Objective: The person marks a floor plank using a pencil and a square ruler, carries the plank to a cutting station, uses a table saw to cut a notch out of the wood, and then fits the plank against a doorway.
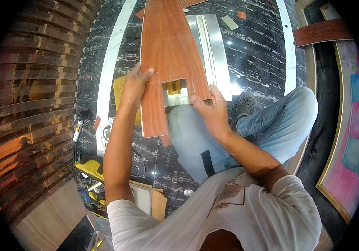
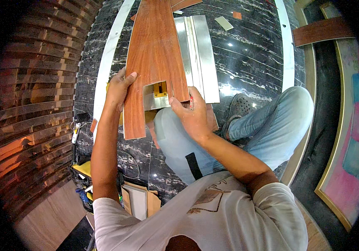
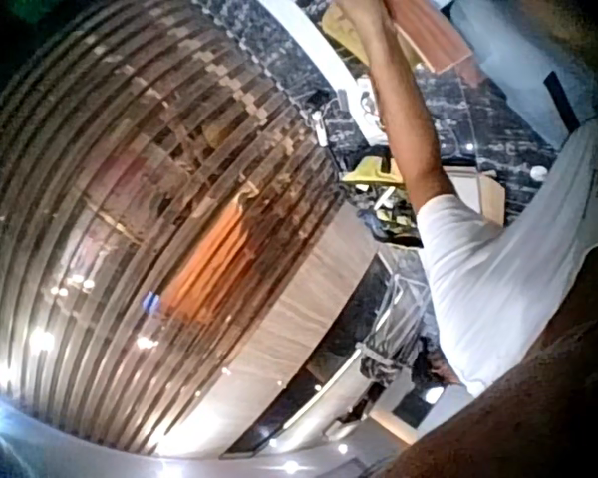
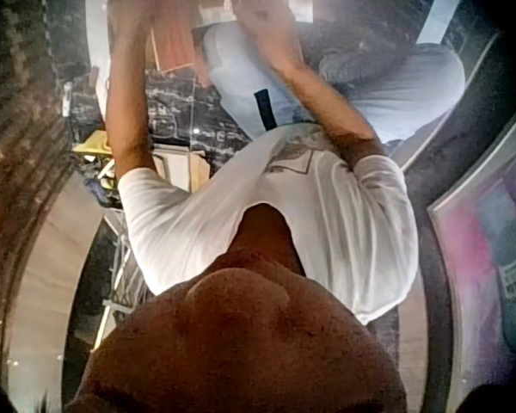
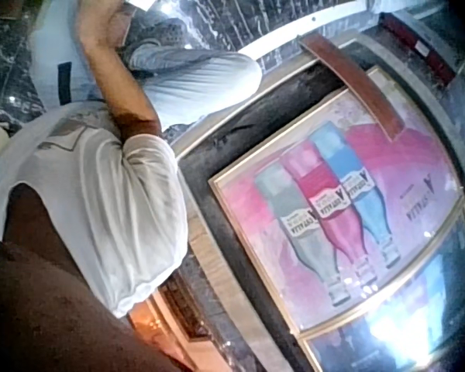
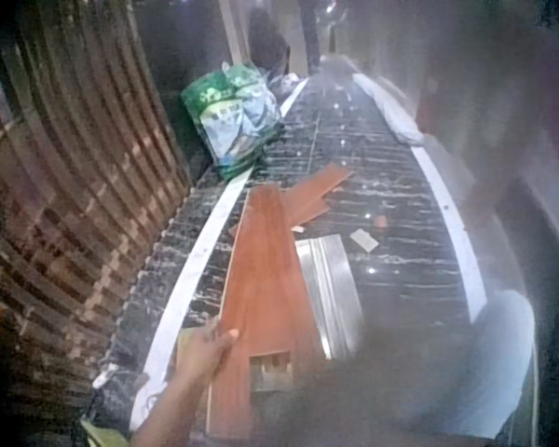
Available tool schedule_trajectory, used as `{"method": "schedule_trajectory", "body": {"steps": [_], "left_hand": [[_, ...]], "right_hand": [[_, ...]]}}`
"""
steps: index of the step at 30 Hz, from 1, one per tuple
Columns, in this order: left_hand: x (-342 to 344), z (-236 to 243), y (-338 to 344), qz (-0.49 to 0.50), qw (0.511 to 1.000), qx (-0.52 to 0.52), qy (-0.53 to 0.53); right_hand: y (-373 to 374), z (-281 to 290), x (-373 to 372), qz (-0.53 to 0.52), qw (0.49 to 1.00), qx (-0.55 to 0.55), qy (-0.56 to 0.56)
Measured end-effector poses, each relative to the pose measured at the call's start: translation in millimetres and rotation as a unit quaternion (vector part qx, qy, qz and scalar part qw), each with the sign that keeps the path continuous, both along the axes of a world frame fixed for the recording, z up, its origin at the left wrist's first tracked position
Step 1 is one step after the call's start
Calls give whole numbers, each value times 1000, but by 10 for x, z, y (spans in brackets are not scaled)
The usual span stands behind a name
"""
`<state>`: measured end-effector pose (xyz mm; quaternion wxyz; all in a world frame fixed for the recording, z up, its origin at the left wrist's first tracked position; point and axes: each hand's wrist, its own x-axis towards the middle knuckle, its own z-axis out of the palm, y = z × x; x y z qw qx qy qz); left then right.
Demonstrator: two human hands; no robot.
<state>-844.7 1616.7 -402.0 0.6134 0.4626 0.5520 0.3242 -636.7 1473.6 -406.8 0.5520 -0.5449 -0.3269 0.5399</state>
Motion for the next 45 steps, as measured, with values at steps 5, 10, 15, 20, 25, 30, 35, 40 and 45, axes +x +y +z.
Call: {"method": "schedule_trajectory", "body": {"steps": [5, 10, 15, 20, 25, 30, 35, 40, 45], "left_hand": [[23, 58, -48, 4, 1000, 3, 9], [44, 104, -42, -4, 1000, -10, 1], [83, 145, -88, 10, 1000, -8, 14], [81, 127, -66, 9, 1000, -7, -12], [48, 173, -89, 3, 1000, -2, 17], [72, 135, -101, 10, 1000, 1, 26], [69, 150, -146, 20, 999, 8, 27], [79, 129, -196, 31, 999, 13, 34], [-68, -113, -327, 33, 990, 85, 112]], "right_hand": [[-17, -89, -32, -21, 997, 15, -68], [-79, -196, -86, -44, 990, 46, -124], [-90, -261, -34, -33, 986, 59, -150], [10, -414, -60, -5, 985, 40, -167], [36, -554, 261, 132, 908, -47, -394], [256, -425, 858, -23, 923, -25, -383], [851, -132, 795, 19, 915, 46, -399], [1437, -256, 644, 53, 886, 28, -460], [2034, -575, 670, 69, 886, 41, -456]]}}
